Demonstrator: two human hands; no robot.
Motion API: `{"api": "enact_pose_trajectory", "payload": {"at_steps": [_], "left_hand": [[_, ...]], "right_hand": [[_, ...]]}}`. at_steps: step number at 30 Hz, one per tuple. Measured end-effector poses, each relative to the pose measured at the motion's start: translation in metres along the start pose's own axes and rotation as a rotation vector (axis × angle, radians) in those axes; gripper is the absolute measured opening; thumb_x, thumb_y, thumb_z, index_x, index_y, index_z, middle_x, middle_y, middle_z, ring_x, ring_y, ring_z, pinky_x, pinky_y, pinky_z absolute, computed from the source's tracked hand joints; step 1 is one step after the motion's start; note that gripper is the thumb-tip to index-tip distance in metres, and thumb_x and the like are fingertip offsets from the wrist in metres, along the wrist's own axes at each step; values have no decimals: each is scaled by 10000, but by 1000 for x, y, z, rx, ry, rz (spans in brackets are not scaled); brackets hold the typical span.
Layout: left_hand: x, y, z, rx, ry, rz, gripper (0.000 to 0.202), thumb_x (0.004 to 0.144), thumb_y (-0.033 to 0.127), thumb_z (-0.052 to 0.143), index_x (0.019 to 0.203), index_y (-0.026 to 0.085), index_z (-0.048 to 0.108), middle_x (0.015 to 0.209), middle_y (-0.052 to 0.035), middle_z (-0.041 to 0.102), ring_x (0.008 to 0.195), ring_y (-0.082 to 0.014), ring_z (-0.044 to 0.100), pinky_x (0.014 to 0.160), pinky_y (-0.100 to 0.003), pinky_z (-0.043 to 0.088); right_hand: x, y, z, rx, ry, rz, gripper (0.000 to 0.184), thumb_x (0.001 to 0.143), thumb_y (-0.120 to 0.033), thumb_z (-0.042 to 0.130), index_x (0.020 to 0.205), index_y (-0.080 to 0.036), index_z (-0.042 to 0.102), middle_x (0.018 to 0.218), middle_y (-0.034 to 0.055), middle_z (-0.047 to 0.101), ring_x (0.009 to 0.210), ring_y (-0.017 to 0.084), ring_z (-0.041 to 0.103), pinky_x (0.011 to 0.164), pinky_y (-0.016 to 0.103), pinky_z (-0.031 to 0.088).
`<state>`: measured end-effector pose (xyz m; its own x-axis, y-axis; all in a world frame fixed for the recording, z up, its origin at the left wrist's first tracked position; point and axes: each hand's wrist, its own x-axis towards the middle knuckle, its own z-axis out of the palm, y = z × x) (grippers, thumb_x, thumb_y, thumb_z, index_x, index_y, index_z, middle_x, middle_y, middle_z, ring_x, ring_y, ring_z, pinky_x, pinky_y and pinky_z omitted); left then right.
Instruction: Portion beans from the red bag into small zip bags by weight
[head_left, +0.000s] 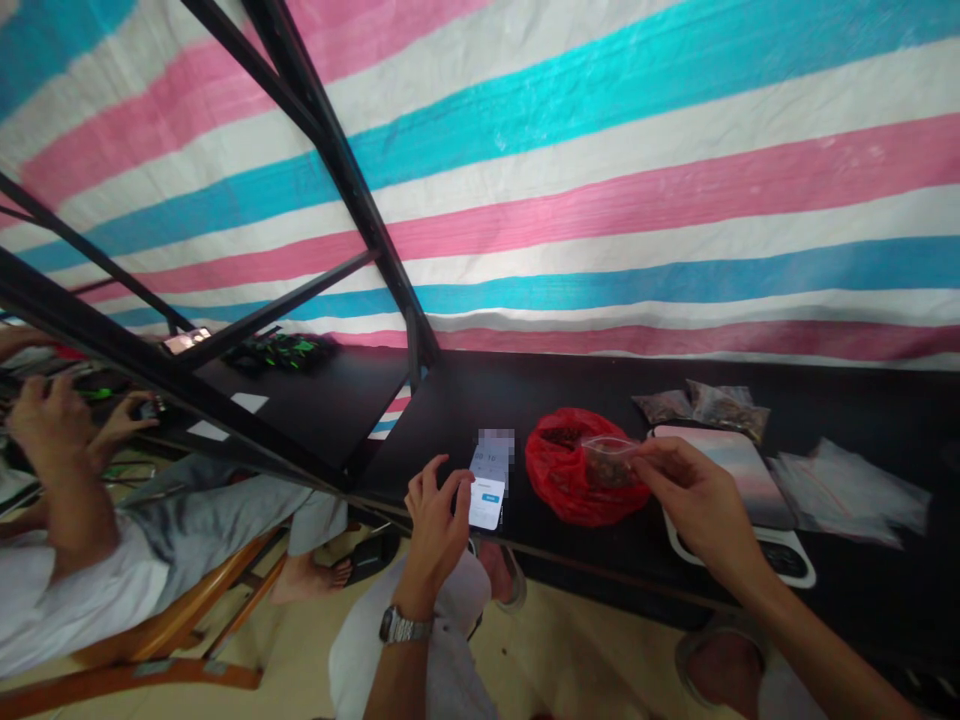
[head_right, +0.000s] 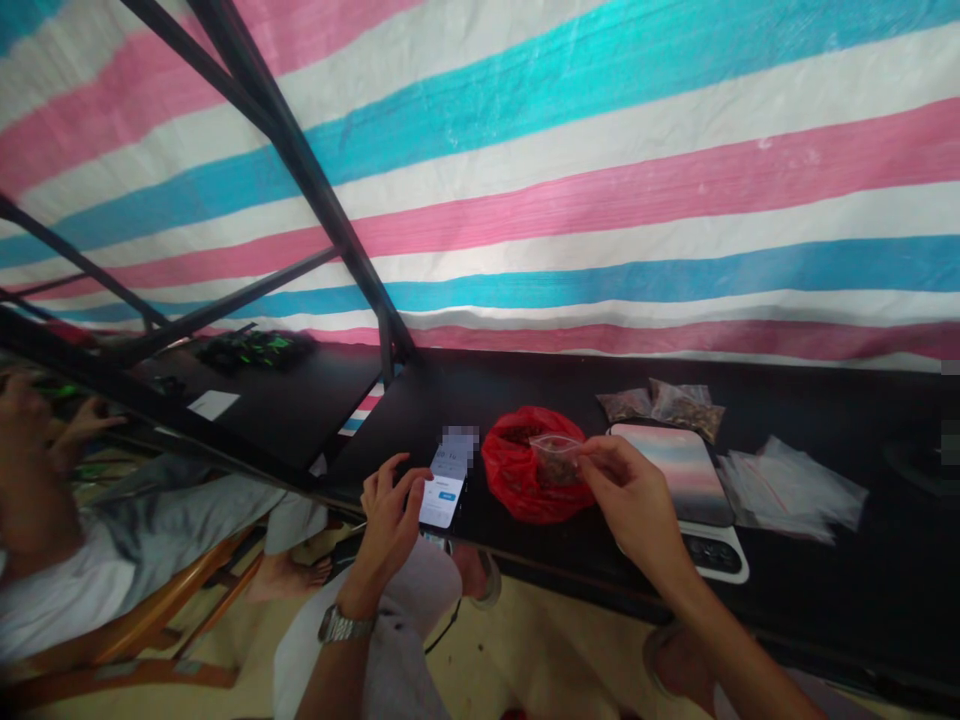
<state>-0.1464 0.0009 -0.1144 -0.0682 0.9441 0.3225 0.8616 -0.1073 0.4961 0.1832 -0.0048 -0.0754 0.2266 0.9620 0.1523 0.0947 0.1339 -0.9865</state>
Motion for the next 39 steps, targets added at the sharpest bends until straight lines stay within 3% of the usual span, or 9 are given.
{"api": "enact_pose_trajectory", "payload": {"at_steps": [6, 11, 20, 26, 31, 36, 39], "left_hand": [[0, -11, 2, -124, -55, 57, 489, 1096, 415, 335, 1090, 288, 808, 1529, -104, 533, 1338, -334, 455, 1157, -605, 406], [-9, 0, -5, -164, -88, 165, 466, 1099, 419, 374, 1032, 287, 816, 1542, -87, 564, 1373, -323, 435, 1200, -593, 391], [-4, -1, -7, -179, 58, 54, 538, 1106, 382, 285, 972, 277, 796, 1450, -91, 620, 1324, -316, 477, 1159, -564, 427], [-6, -1, -6, -163, 5, 81, 520, 1103, 392, 310, 976, 283, 802, 1443, -88, 621, 1320, -317, 477, 1156, -560, 419], [-5, -4, -3, -147, 12, 85, 524, 1105, 387, 302, 994, 280, 803, 1428, -101, 626, 1308, -327, 476, 1142, -571, 413], [-4, -9, -3, -128, 34, 76, 521, 1096, 379, 301, 1002, 274, 803, 1398, -108, 639, 1288, -333, 477, 1125, -569, 427], [-4, -8, -3, -123, 29, 61, 542, 1100, 384, 285, 992, 271, 803, 1391, -108, 641, 1285, -326, 477, 1129, -568, 427]], "right_hand": [[-1, -2, 0, 10, 19, -4, 432, 754, -641, 873, 862, -249, 727, 873, 59, 792, 838, 249, 764, 793, 355, 643], [-2, -3, -1, 10, 21, -8, 421, 750, -636, 879, 848, -253, 733, 857, 56, 792, 821, 251, 763, 781, 363, 647], [-1, -2, 2, 30, 45, 0, 458, 750, -654, 878, 894, -252, 713, 883, 66, 806, 835, 259, 782, 800, 378, 657], [4, -3, 15, 45, 80, 12, 344, 772, -531, 848, 898, -252, 692, 876, 55, 796, 830, 249, 772, 774, 360, 641], [11, 6, 24, -88, -15, 16, 231, 772, -463, 744, 863, -255, 705, 842, 46, 783, 810, 262, 756, 789, 394, 624], [12, 11, 17, -289, 70, -78, 210, 855, -427, 640, 934, -253, 727, 904, 63, 785, 842, 272, 746, 832, 425, 601], [11, 12, 12, -379, 22, -148, 198, 883, -376, 606, 958, -244, 733, 938, 73, 784, 870, 271, 745, 854, 425, 605]]}}
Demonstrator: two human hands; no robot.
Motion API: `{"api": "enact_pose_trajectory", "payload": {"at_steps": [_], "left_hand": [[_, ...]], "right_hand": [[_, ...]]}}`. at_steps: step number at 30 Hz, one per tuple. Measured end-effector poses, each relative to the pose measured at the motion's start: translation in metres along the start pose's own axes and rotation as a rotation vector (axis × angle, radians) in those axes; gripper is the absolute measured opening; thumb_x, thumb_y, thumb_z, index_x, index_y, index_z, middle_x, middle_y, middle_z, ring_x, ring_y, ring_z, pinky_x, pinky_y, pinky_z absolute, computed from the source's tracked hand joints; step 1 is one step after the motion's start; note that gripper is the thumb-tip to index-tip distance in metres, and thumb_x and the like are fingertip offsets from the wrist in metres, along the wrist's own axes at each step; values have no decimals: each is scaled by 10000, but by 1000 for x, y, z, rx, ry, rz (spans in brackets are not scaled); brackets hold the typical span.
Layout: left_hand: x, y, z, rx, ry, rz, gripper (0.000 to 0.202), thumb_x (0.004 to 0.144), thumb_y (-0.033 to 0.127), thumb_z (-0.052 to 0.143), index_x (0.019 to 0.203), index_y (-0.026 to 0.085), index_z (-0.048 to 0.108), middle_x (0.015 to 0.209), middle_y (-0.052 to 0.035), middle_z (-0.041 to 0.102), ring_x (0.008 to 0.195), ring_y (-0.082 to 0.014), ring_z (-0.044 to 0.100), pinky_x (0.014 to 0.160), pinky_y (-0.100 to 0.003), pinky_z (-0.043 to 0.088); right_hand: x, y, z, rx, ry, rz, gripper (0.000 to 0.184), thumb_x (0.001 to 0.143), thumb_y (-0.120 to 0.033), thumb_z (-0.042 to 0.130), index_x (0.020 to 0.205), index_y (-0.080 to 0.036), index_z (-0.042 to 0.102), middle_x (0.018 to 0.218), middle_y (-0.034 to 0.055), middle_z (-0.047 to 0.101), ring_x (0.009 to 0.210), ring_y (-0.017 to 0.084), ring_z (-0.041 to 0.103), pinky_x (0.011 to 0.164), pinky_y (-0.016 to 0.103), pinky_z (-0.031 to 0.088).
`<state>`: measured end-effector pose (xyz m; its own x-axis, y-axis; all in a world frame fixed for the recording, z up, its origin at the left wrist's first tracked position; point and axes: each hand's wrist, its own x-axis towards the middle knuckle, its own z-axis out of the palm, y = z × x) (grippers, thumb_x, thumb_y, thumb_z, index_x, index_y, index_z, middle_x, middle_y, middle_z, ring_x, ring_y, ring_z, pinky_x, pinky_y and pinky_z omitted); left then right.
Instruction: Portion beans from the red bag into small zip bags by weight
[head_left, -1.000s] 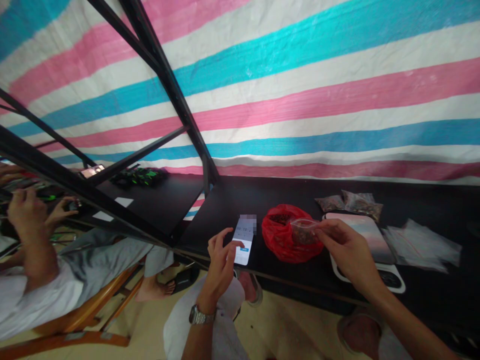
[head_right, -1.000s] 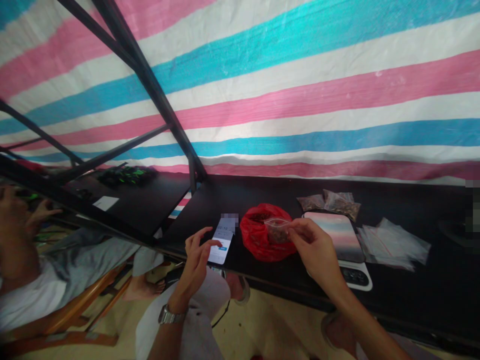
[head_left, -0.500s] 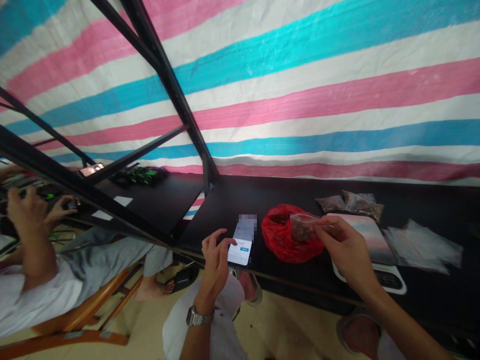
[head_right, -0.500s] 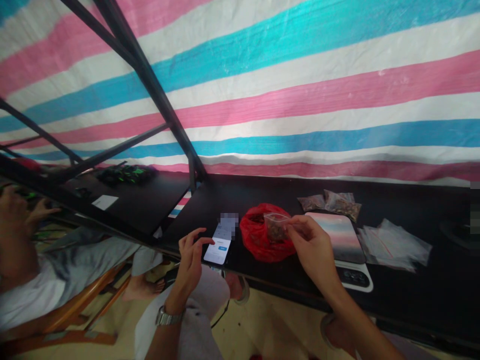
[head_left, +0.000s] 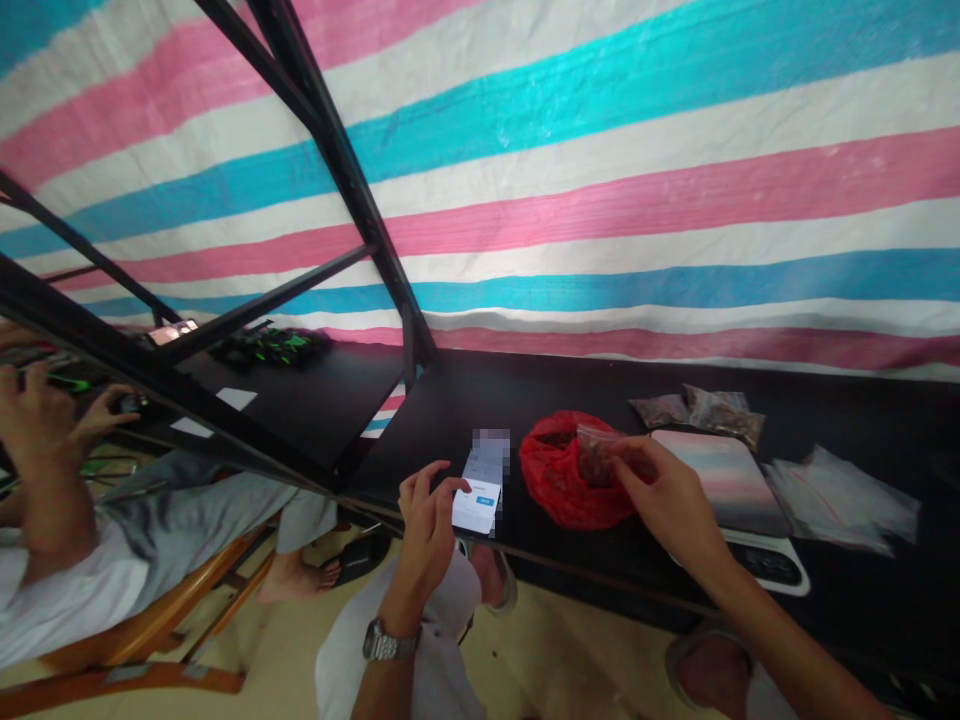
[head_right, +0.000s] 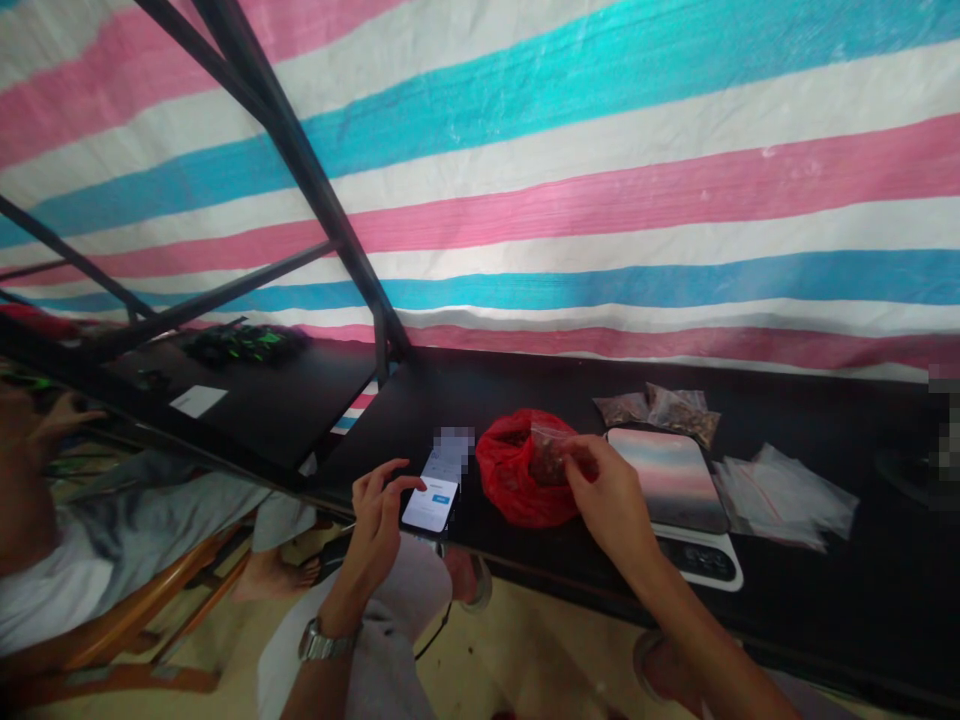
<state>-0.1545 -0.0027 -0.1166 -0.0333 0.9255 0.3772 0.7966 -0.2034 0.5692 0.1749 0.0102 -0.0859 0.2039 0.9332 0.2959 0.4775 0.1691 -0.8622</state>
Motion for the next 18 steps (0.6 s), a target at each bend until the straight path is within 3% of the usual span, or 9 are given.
{"api": "enact_pose_trajectory", "payload": {"at_steps": [3, 8, 13, 15, 18], "left_hand": [[1, -2, 2, 7, -20, 1, 542, 1099, 396, 291, 993, 273, 808, 1401, -103, 642, 1283, -322, 481, 1125, -562, 437], [3, -9, 7, -7, -81, 44, 521, 1090, 406, 318, 1008, 276, 816, 1430, -97, 640, 1283, -323, 488, 1120, -561, 451], [-1, -2, 12, -29, -34, 65, 530, 1099, 397, 307, 1002, 278, 814, 1435, -103, 630, 1293, -324, 482, 1132, -573, 428], [-3, 1, 14, -22, -23, 88, 536, 1098, 407, 310, 984, 275, 816, 1422, -108, 637, 1265, -331, 492, 1109, -576, 438], [-6, 4, 17, -7, -12, 108, 546, 1097, 415, 309, 964, 272, 818, 1417, -111, 641, 1240, -335, 498, 1083, -568, 451]], "right_hand": [[-2, 0, -3, -107, -19, -117, 215, 904, -313, 573, 1008, -233, 742, 1039, 95, 779, 974, 279, 742, 932, 443, 601], [-20, -6, -15, -277, 147, -284, 193, 994, -285, 564, 1101, -240, 718, 1194, 107, 738, 1111, 272, 723, 999, 431, 583], [-80, -9, -39, -358, 281, -419, 143, 1033, -183, 576, 1052, -270, 688, 1139, 56, 699, 1005, 185, 727, 904, 295, 587], [-110, -5, -47, -386, 238, -513, 153, 1008, -140, 609, 1031, -266, 692, 1120, 53, 687, 956, 166, 729, 860, 260, 586], [-146, 1, -49, -355, 301, -436, 197, 1001, -95, 608, 961, -267, 694, 1035, 42, 682, 843, 154, 721, 762, 251, 577]]}}
